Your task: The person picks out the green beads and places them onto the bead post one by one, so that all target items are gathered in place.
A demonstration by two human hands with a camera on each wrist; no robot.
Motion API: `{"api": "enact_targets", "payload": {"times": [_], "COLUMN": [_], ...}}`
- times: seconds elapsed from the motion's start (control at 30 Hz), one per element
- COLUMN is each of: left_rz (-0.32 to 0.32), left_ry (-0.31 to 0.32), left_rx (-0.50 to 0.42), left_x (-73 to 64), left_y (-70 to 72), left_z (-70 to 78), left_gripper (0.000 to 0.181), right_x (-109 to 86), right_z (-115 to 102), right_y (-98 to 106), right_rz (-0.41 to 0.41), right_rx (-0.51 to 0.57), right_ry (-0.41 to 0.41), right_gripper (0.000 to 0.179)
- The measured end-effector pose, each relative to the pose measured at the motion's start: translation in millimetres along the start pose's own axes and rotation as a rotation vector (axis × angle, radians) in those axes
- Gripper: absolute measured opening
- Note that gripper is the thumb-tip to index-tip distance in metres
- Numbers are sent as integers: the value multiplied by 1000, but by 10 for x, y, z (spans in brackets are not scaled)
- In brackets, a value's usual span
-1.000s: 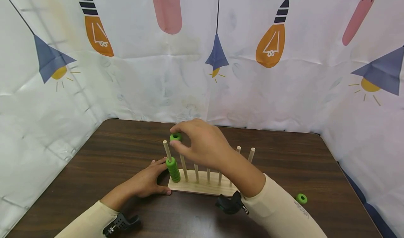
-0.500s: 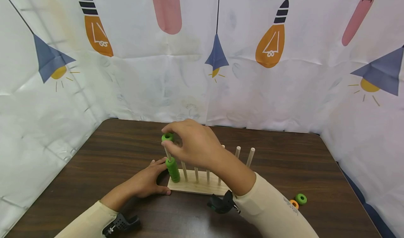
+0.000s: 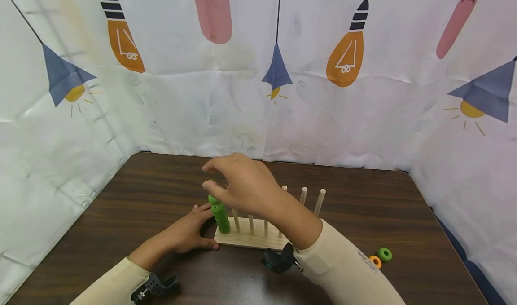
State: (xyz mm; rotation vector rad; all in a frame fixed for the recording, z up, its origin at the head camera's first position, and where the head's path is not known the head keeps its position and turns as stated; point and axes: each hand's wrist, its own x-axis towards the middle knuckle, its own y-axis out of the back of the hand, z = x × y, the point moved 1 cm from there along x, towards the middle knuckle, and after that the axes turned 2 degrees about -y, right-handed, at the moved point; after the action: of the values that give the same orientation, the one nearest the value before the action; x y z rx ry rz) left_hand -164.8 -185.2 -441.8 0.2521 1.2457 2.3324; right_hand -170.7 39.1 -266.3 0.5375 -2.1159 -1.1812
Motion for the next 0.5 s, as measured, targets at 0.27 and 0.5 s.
{"api": "enact_targets", "payload": {"times": [0.27, 0.5], "left_rz": [5, 8], "left_ry": [0, 27], "left_rx": [6, 6], "left_x": [3, 1], "left_y": [-9, -8], "left_z": [-2, 9], "left_gripper": [86, 87], "right_x": [-92, -258], "right_z": [54, 202], "right_y": [84, 240], "right_rz": [3, 21], "right_rx": [-28, -79], "right_ry": [-36, -78], "right_gripper": [32, 33]}}
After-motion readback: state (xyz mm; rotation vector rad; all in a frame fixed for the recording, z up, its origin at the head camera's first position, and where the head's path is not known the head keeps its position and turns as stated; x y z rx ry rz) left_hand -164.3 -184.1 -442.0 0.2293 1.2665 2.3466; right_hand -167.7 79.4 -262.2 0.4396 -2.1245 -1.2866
